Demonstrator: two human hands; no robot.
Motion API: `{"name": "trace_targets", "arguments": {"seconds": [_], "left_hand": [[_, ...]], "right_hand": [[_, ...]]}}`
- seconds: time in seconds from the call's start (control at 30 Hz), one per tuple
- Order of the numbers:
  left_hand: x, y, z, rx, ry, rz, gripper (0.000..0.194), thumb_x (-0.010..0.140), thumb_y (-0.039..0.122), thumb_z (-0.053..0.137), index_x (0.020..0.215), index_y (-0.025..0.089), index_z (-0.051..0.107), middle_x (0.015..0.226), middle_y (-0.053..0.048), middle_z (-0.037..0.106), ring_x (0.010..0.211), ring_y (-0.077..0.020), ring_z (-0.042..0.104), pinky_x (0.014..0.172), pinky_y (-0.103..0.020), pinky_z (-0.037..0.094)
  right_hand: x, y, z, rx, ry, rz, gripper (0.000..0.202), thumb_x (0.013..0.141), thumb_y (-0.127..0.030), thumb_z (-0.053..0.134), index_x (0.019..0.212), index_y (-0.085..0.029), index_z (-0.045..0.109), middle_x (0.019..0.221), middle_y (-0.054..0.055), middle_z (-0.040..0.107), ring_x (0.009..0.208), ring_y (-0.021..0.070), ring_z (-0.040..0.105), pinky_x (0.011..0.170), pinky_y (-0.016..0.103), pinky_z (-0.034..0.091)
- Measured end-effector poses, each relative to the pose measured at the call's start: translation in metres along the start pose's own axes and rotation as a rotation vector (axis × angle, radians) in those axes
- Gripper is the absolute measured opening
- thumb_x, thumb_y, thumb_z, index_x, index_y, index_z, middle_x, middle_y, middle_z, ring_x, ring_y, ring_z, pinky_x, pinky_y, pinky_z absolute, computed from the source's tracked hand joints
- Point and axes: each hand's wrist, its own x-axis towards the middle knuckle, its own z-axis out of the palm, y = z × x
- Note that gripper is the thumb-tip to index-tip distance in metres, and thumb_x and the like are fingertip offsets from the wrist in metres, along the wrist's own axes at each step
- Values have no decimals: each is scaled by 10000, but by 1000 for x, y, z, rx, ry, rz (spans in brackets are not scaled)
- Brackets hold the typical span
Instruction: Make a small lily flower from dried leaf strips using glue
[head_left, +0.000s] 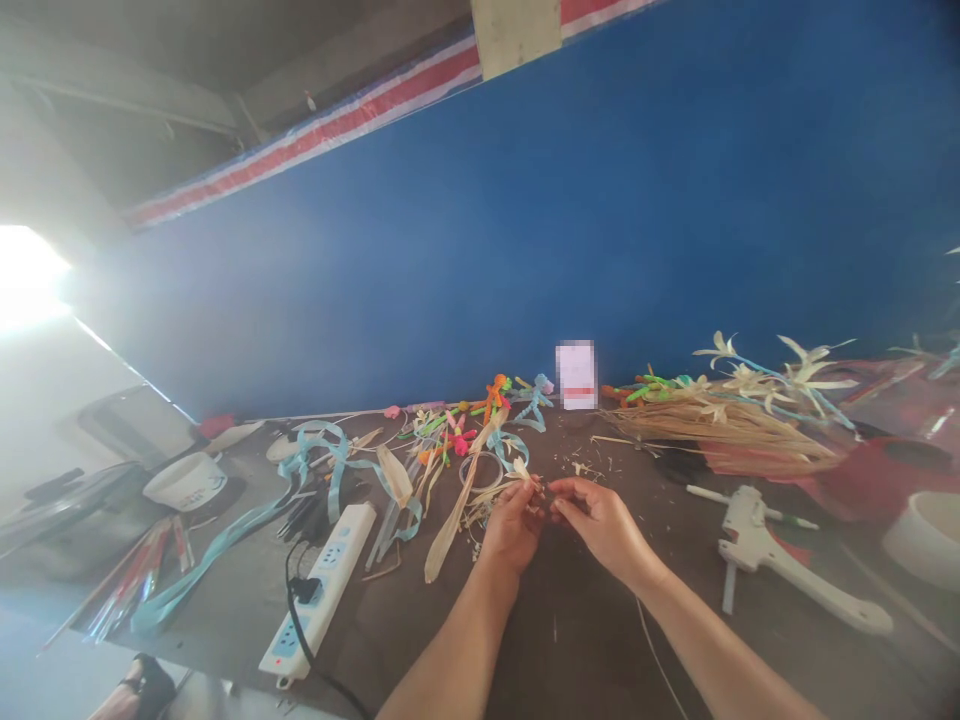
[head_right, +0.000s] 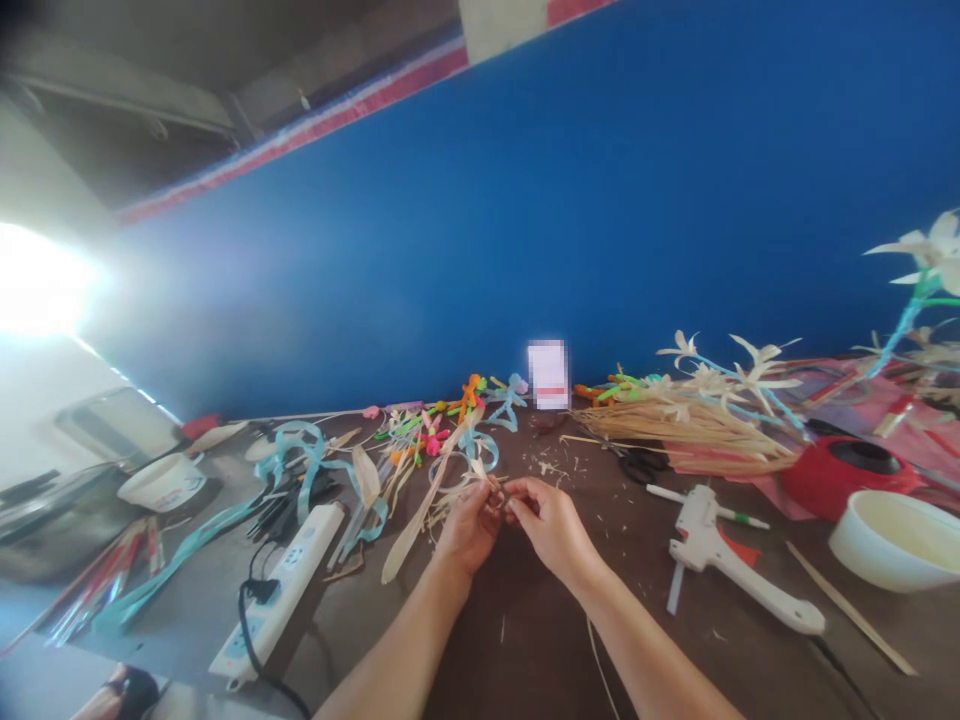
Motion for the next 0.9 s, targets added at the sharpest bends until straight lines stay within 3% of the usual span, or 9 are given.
{"name": "trace_targets", "arguments": {"seconds": [0.23,0.43,0.67,0.9], "left_hand": [[0,0,1,46,71,8,196,579,202,703,741,117,630,680,-3,595,552,-47,521,463,-134,386],[-3,1,5,77,74,17,181,585,214,696,724,118,631,636,1,583,541,-58,523,468,-146,383],[-2,1,3,52,113,10,198,574,204,701,743,130,629,643,5,591,565,-61,538,479,-142,379],[0,0,4,54,91,38,181,581,191,696,730,113,632,608,9,571,534,-45,512,499,-144,386]], "right_hand": [[-3,-3,1,-129,176,-47,208,777,-324,437,820,-171,571,634,25,621,575,151,594,566,250,462],[-4,-3,6,-152,153,-57,200,787,-306,423,820,-178,573,628,14,617,548,140,586,546,227,447],[-7,-7,4,-468,54,-112,213,789,-270,398,738,-208,595,577,-4,604,511,132,555,504,210,392],[-10,-13,5,-439,108,-112,221,805,-291,370,767,-200,568,615,8,623,509,122,563,478,187,385]]}}
